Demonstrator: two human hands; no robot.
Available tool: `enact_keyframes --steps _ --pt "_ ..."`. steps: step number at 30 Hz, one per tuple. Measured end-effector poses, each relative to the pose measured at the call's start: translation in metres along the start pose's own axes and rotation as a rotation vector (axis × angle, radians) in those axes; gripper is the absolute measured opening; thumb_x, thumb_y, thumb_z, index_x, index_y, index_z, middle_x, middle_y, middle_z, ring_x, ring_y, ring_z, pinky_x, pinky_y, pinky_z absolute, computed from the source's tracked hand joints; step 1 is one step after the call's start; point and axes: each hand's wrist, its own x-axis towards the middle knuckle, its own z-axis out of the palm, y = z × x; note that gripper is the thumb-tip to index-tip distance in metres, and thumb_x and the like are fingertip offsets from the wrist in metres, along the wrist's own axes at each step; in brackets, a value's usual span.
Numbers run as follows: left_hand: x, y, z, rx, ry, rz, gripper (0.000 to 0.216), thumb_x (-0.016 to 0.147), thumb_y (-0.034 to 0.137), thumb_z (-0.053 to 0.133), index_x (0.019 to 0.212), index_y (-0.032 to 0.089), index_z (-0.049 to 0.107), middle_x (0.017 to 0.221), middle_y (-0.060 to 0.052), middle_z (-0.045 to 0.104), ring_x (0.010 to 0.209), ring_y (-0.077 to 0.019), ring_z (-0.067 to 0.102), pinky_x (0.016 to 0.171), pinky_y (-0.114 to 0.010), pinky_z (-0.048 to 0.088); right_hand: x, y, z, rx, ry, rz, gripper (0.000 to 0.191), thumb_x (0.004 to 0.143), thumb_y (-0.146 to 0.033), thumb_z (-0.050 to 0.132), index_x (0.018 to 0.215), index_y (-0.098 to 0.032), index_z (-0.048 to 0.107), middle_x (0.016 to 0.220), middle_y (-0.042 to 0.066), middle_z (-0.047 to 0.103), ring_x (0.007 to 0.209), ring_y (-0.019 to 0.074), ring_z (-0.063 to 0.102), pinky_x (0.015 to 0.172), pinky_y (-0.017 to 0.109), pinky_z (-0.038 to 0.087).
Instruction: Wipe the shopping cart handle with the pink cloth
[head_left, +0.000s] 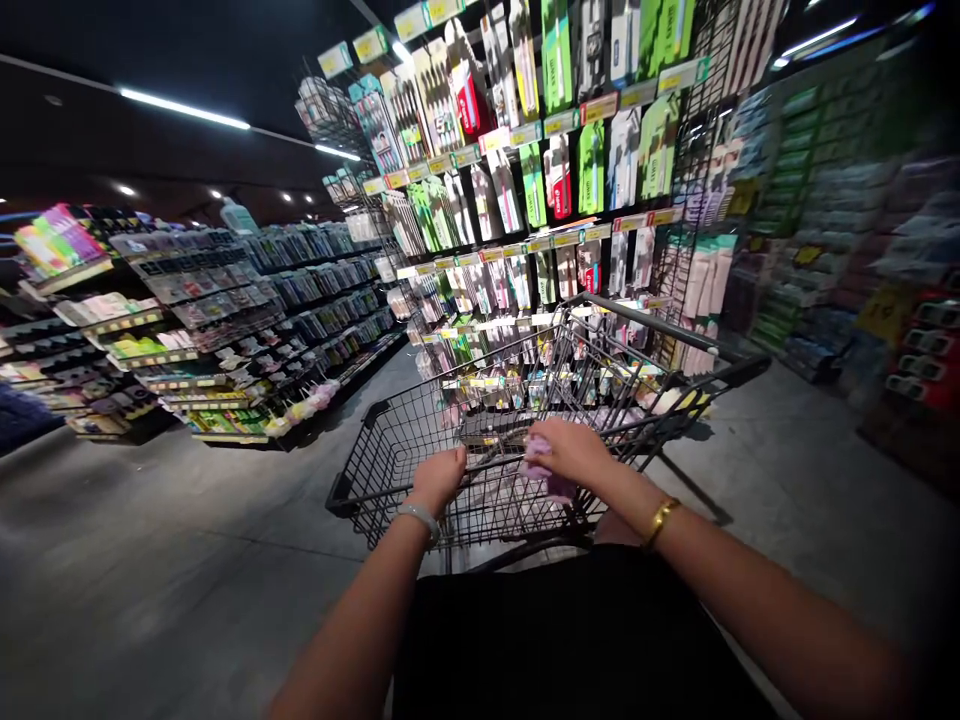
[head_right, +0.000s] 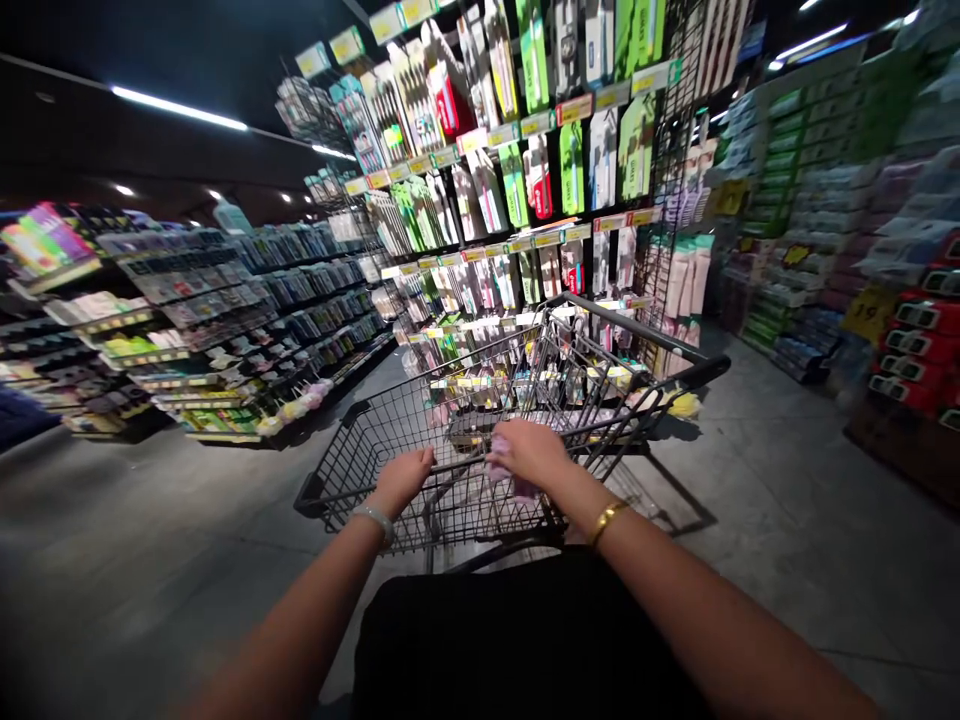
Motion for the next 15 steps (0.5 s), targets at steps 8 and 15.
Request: enact_keyframes --steps 8,15 --pt "-0.021 0.083 0.02 -0.023 0.23 0.119 0.06 0.104 0.043 0.017 0.096 0.019 0.071 0.094 -0.01 0.074 0.089 -0.0229 0.067 0.078 -0.033 0.04 -0.013 -0.017 0.027 -0.098 0.248 0.013 0.014 0.09 -0.035 0.061 0.097 -0.023 0.064 0.098 0.006 0.064 0.095 0.0221 0.054 0.082 0.034 0.033" --pt "-0.03 0.074 0.033 -0.02 0.332 0.255 0.058 0.102 0.056 0.028 0.078 0.02 0.067 0.08 -0.006 0.072 0.082 -0.0209 0.066 0.073 -0.032 0.034 -0.025 0.036 0.011 -0.065 0.331 0.066 0.017 0.093 -0.032 0.055 0.1 -0.022 0.066 0.097 0.005 0.065 0.089 0.0197 0.055 0.079 0.031 0.034"
